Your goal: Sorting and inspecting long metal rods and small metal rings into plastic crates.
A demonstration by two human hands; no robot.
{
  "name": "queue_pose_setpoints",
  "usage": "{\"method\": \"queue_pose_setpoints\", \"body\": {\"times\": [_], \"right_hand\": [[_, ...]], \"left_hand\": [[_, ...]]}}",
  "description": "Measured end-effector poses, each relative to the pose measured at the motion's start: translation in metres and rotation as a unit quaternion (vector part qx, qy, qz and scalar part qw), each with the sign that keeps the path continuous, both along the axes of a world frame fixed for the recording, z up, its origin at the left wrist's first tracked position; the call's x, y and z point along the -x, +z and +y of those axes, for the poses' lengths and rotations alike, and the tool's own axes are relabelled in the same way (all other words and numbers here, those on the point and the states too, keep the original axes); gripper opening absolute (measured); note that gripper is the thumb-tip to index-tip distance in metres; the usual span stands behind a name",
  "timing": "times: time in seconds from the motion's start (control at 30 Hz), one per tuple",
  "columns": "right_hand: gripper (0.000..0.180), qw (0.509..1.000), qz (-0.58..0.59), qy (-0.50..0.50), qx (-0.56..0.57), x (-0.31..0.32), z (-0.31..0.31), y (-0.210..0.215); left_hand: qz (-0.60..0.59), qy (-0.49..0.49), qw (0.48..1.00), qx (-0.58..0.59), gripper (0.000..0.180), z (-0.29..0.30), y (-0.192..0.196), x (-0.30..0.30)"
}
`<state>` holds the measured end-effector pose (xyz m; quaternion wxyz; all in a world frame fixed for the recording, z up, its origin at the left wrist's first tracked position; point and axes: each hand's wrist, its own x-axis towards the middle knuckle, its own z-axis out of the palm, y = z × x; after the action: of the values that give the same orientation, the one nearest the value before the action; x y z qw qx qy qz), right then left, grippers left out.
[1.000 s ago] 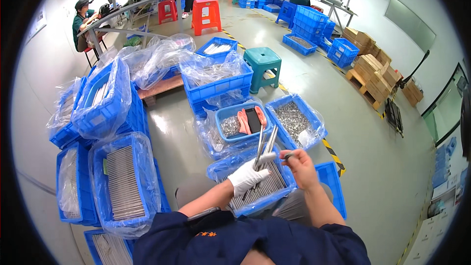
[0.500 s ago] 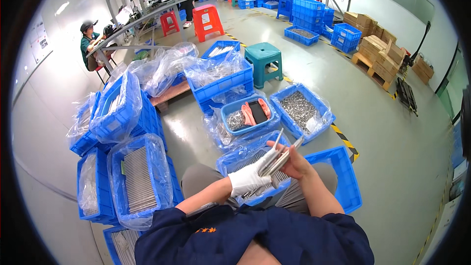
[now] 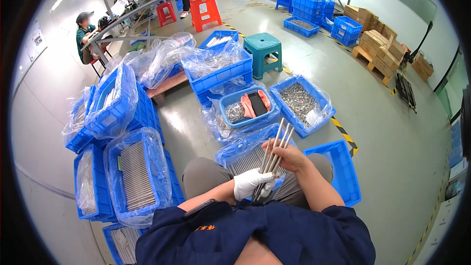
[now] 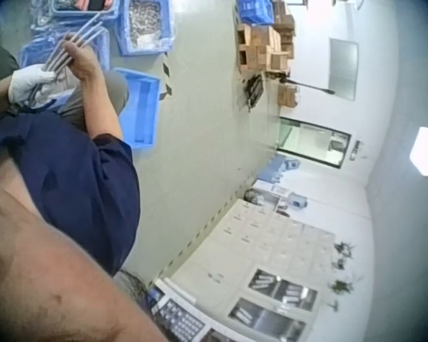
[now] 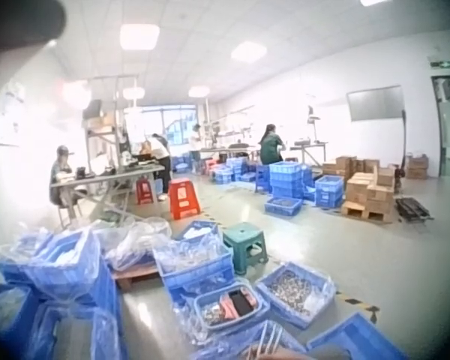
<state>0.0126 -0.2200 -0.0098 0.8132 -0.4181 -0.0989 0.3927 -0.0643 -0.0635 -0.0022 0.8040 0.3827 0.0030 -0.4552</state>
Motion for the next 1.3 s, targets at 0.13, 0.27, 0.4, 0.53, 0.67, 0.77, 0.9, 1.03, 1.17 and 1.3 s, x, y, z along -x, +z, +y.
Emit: {"method": "queue_pose_setpoints", "body": {"times": [0.13,0.27,0.4,0.53,0.67,0.77,0.9,1.03,1.17,1.3], "right_hand": [[0.022,0.995,0.026,0.093,-0.004,0.003,0.013,-0.014],[0.024,0.993,0.027,0.088,0.068,0.020,0.027,-0.028],[0.016,0.991,0.073,0.081,0.080,0.024,0.032,-0.062],[0.016,0.991,0.114,0.004,0.075,0.013,0.029,-0.071],[0.011,0.981,0.088,-0.142,0.099,-0.001,0.024,-0.037],[0.009,0.974,0.046,-0.208,0.081,-0.005,0.020,-0.027],[0.007,0.943,-0.137,-0.263,0.149,0.015,0.034,-0.015],[0.007,0.928,-0.184,-0.243,0.214,0.017,0.041,-0.020],[0.016,0.982,-0.044,-0.140,0.119,-0.005,0.030,-0.011],[0.016,0.990,-0.094,-0.051,0.093,-0.029,0.036,0.008]], "left_hand": [[0.124,-0.064,0.979,0.151,0.023,0.006,-0.019,0.005],[0.162,-0.056,0.966,0.196,0.025,0.012,-0.039,0.009],[0.166,-0.029,0.968,0.186,0.026,0.014,-0.053,0.016],[0.184,-0.006,0.954,0.235,0.024,0.012,-0.059,0.015],[0.145,0.073,0.952,0.261,0.041,0.020,-0.055,0.012],[0.191,0.245,0.930,0.196,0.045,0.012,-0.041,0.011],[0.213,0.323,0.907,0.166,0.047,0.011,-0.063,0.004],[0.235,0.314,0.906,0.156,0.047,0.013,-0.074,0.000],[0.068,0.089,0.985,0.134,0.050,0.021,-0.049,-0.006],[-0.047,-0.001,0.999,-0.007,0.044,0.019,-0.022,-0.035]]}}
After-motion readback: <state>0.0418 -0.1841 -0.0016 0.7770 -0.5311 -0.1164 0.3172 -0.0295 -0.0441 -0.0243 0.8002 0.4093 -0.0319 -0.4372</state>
